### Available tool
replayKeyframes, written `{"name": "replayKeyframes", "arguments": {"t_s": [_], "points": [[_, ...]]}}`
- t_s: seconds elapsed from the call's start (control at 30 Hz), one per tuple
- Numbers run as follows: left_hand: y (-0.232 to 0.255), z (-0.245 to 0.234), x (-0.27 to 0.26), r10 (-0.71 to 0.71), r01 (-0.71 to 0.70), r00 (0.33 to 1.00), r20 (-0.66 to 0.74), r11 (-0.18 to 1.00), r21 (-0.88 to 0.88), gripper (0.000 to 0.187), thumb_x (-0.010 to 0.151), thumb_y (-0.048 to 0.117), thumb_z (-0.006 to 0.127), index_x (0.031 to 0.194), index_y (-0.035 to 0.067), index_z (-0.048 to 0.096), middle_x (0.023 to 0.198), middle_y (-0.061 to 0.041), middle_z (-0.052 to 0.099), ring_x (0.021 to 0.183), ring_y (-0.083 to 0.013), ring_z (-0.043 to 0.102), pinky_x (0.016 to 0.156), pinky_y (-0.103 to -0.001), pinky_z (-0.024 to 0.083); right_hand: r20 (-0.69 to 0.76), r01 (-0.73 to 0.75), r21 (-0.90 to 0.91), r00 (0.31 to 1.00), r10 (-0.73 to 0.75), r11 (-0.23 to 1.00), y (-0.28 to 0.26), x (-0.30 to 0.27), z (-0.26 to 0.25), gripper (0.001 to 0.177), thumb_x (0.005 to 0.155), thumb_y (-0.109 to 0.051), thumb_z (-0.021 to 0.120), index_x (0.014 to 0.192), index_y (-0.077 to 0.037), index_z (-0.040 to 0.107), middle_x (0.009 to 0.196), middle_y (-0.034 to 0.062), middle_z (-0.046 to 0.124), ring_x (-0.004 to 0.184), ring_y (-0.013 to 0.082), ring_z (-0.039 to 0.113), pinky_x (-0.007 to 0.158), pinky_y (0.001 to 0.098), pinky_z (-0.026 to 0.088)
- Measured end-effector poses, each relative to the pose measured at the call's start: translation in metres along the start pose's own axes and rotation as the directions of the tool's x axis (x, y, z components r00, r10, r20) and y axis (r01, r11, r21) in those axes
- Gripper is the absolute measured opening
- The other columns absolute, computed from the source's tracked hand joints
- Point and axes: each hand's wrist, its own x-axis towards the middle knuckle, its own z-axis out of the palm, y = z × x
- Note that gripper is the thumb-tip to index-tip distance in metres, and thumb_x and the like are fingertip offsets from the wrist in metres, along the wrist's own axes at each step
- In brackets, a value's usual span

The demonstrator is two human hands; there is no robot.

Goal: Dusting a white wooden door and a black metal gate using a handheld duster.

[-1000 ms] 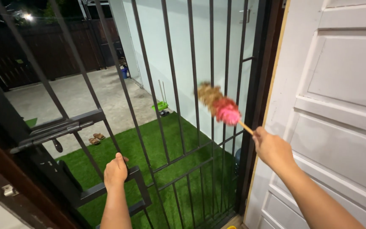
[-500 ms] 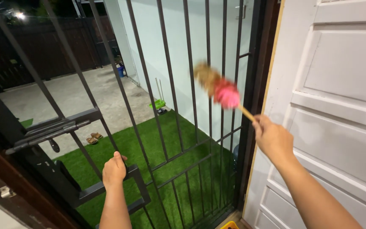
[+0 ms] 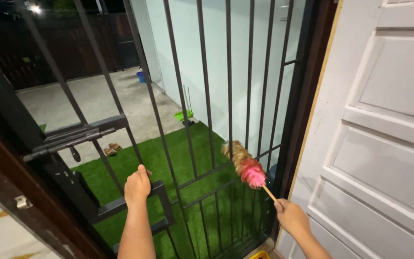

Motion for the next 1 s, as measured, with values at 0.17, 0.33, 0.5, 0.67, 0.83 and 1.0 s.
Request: {"name": "replayKeyframes", "arguments": {"t_s": [0.17, 0.33, 0.5, 0.67, 0.83, 1.0], "points": [[0.003, -0.001, 0.001, 0.004, -0.004, 1.0, 0.008, 1.0, -0.011, 0.07, 0.106, 0.054, 0.022, 0.093, 0.018, 0.081, 0.097, -0.02, 0.075, 0.099, -0.0445, 0.069, 0.087, -0.054, 0.053, -0.164, -0.026, 0.357, 0.982, 0.09, 0.934, 0.045, -0.024, 0.089, 0.03, 0.1, -0.038, 0.057, 0.115, -0.018, 0.074, 0.089, 0.0198, 0.076, 0.084, 0.0386, 0.075, 0.076, 0.0456, 0.059], [0.006, -0.005, 0.001, 0.005, -0.003, 0.998, 0.063, 0.999, -0.04, 0.072, 0.105, 0.055, 0.021, 0.092, 0.019, 0.081, 0.097, -0.019, 0.075, 0.099, -0.0443, 0.069, 0.088, -0.053, 0.053, -0.176, 0.074, 0.37, 0.984, -0.008, 0.926, 0.061, -0.035, 0.146, 0.023, 0.095, -0.029, 0.061, 0.109, -0.019, 0.075, 0.091, 0.015, 0.076, 0.083, 0.0283, 0.077, 0.077, 0.0389, 0.058], [0.0, 0.003, 0.007, -0.005, 0.012, 0.992, 0.123, 0.998, -0.056, 0.073, 0.105, 0.055, 0.019, 0.092, 0.02, 0.082, 0.097, -0.017, 0.076, 0.099, -0.0437, 0.069, 0.088, -0.054, 0.053, 0.103, 0.011, 0.151, 0.994, -0.027, 0.988, 0.029, -0.056, 0.148, 0.023, 0.093, -0.027, 0.064, 0.111, -0.025, 0.079, 0.096, 0.0126, 0.077, 0.09, 0.0251, 0.077, 0.083, 0.0375, 0.057], [0.002, -0.006, 0.004, -0.007, 0.025, 0.976, 0.218, 0.996, -0.08, 0.071, 0.104, 0.054, 0.018, 0.093, 0.021, 0.08, 0.091, -0.013, 0.078, 0.096, -0.0403, 0.071, 0.088, -0.052, 0.053, 0.385, -0.007, -0.066, 0.923, 0.032, 0.998, 0.015, -0.067, 0.153, 0.028, 0.091, -0.024, 0.067, 0.113, -0.032, 0.082, 0.101, 0.0103, 0.079, 0.096, 0.0219, 0.077, 0.089, 0.0361, 0.056], [0.008, -0.013, 0.001, 0.044, -0.018, 0.967, 0.25, 0.995, -0.103, 0.07, 0.104, 0.054, 0.019, 0.092, 0.021, 0.08, 0.09, -0.011, 0.079, 0.096, -0.0383, 0.072, 0.088, -0.05, 0.054, -0.004, -0.269, 0.154, 0.962, 0.273, 0.951, 0.072, -0.007, 0.112, 0.033, 0.088, -0.021, 0.06, 0.111, -0.023, 0.084, 0.099, 0.0153, 0.08, 0.089, 0.0334, 0.075, 0.081, 0.045, 0.058], [0.005, -0.007, 0.004, 0.065, -0.04, 0.967, 0.245, 0.994, -0.103, 0.073, 0.103, 0.055, 0.018, 0.092, 0.022, 0.081, 0.096, -0.012, 0.077, 0.099, -0.04, 0.07, 0.089, -0.05, 0.053, 0.019, -0.309, 0.162, 0.951, 0.31, 0.937, 0.024, -0.065, 0.161, 0.03, 0.093, -0.034, 0.062, 0.114, -0.02, 0.079, 0.092, 0.02, 0.079, 0.085, 0.0365, 0.078, 0.079, 0.0478, 0.06]]}}
